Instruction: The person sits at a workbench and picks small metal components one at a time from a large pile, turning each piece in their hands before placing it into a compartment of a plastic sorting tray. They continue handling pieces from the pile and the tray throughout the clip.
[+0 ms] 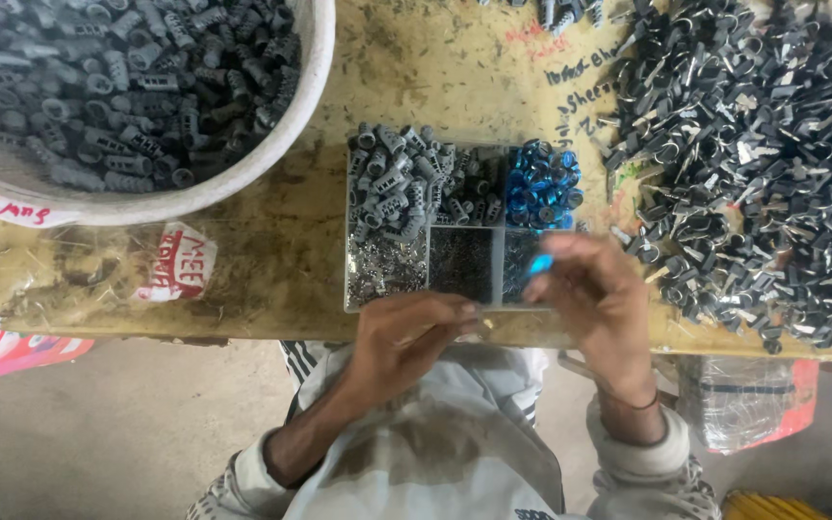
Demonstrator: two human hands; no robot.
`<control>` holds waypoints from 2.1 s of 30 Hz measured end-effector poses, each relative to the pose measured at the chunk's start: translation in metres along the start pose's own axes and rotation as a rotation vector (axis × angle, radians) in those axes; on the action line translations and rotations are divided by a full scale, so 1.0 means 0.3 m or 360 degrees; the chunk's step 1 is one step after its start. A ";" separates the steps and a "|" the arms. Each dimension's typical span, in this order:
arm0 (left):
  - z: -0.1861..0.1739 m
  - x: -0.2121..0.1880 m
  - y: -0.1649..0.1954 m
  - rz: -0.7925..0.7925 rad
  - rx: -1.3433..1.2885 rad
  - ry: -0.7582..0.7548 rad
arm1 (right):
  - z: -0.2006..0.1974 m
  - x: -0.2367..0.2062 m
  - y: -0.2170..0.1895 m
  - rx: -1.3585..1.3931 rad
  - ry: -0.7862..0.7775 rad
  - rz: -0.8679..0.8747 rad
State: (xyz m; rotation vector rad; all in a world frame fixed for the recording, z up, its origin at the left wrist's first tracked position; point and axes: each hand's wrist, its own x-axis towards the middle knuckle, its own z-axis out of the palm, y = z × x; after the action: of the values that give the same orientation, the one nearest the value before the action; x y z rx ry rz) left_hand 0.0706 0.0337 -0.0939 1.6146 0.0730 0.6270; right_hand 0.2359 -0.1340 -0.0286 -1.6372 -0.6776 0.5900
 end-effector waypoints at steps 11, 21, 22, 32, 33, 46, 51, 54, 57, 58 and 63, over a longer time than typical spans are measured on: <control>-0.061 0.053 0.117 0.0355 0.0659 -0.0479 | -0.005 -0.062 -0.001 0.0418 -0.0564 0.0279; -0.084 0.037 0.121 -0.0043 0.0185 -0.0532 | 0.019 -0.016 0.061 0.0671 -0.0876 0.0617; -0.074 0.036 0.119 0.0023 0.0206 -0.0454 | 0.018 -0.023 0.072 0.0694 -0.0945 0.0559; 0.013 0.007 0.102 0.0069 0.0150 -0.0143 | 0.069 -0.109 0.054 0.0613 -0.0727 0.0304; 0.013 0.008 0.101 0.0158 0.0192 -0.0111 | 0.023 -0.090 0.031 0.0316 -0.0831 0.0004; -0.013 0.068 0.109 0.0073 -0.0009 -0.0167 | -0.268 -0.096 0.150 -0.0502 0.0217 0.0220; 0.001 0.055 0.124 0.0136 0.0217 -0.0131 | 0.014 -0.124 0.018 0.0392 0.0563 -0.0082; 0.004 0.036 0.120 0.0140 0.0373 -0.0125 | 0.159 -0.149 0.062 -0.0155 0.0777 -0.0310; 0.000 0.020 0.097 0.0171 0.0457 -0.0050 | 0.148 -0.183 0.146 -0.0593 0.0279 -0.0601; -0.005 0.008 0.096 0.0063 0.0464 -0.0057 | 0.131 -0.190 0.162 -0.0625 0.0105 -0.0605; 0.007 -0.016 0.094 -0.0487 -0.0062 0.0035 | 0.125 -0.143 0.000 -0.0914 -0.0367 -0.0530</control>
State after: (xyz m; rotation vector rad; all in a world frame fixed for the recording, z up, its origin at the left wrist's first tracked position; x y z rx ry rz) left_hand 0.0586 0.0254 -0.0691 1.5202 0.3162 0.4062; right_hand 0.1794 -0.1386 -0.0343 -1.9324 -1.3533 0.3569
